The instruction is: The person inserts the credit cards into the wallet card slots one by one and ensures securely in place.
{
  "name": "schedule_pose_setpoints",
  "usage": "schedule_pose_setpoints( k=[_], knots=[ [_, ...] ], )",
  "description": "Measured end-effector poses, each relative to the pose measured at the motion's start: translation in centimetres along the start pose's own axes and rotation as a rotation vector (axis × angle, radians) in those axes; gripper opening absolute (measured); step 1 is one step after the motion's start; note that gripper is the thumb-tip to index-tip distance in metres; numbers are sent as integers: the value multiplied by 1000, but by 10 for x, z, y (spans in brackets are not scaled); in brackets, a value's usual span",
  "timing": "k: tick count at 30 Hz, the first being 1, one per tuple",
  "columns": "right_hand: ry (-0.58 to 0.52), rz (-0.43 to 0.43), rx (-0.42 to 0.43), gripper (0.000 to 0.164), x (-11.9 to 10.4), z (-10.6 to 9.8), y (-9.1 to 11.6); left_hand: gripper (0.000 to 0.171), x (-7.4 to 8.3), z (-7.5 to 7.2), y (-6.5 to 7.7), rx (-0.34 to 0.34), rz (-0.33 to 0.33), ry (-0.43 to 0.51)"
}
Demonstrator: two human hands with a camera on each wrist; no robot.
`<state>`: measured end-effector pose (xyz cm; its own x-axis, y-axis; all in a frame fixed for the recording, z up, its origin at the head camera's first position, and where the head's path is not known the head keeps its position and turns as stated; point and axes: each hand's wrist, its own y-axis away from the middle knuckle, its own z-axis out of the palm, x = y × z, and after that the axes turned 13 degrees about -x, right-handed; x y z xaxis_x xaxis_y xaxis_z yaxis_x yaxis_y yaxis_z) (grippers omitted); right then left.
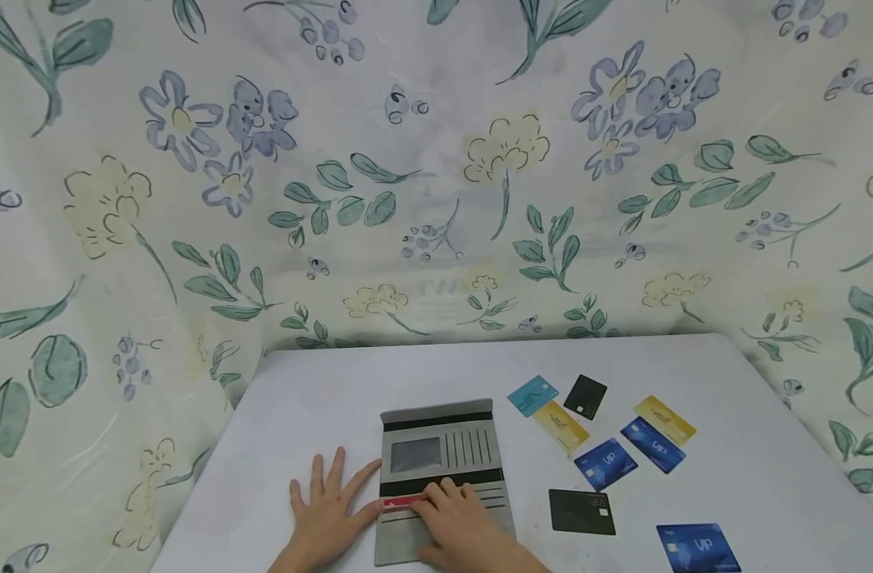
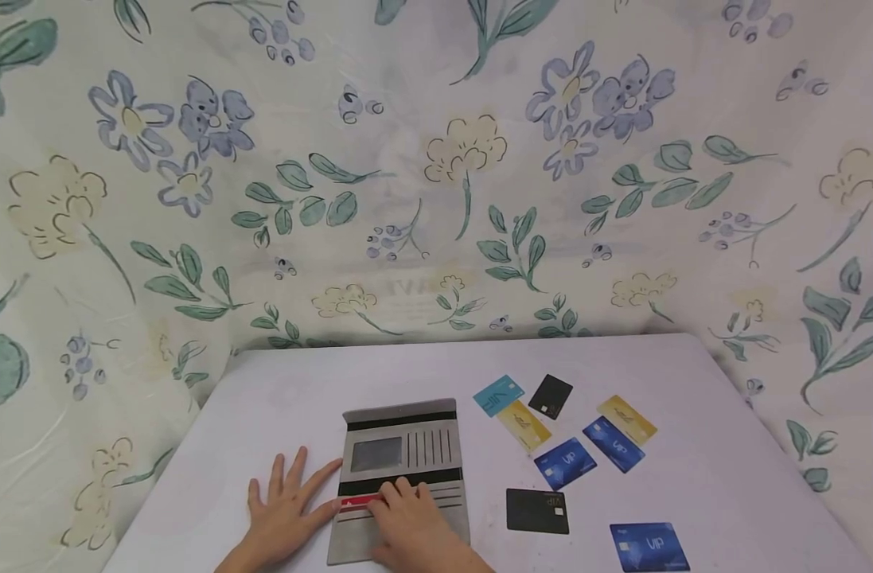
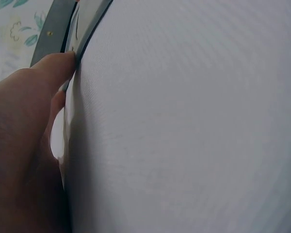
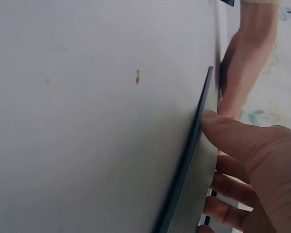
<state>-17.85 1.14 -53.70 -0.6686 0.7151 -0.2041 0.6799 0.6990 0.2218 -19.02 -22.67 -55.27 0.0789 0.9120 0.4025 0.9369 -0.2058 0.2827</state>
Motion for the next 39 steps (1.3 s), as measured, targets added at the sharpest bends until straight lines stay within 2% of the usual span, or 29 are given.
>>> schedule_pose_setpoints(
  k=[13, 18, 24, 32, 39],
  knots=[
    [-112, 68, -77, 50, 16, -9, 14, 71, 1, 2, -3, -11, -31, -8],
    [-71, 117, -50, 49, 30, -9, 24, 72, 2, 1, -1, -27, -40, 1],
    [-97, 138, -23, 49, 50, -10, 35, 74, 0, 2, -2, -26, -46, 7],
    [-153, 170, -18, 50, 65, -19, 45, 74, -1, 2, -3, -21, -41, 12],
    [-112, 246, 44, 53, 84, -20, 48, 74, 1, 3, -4, -23, -57, -10]
  ],
)
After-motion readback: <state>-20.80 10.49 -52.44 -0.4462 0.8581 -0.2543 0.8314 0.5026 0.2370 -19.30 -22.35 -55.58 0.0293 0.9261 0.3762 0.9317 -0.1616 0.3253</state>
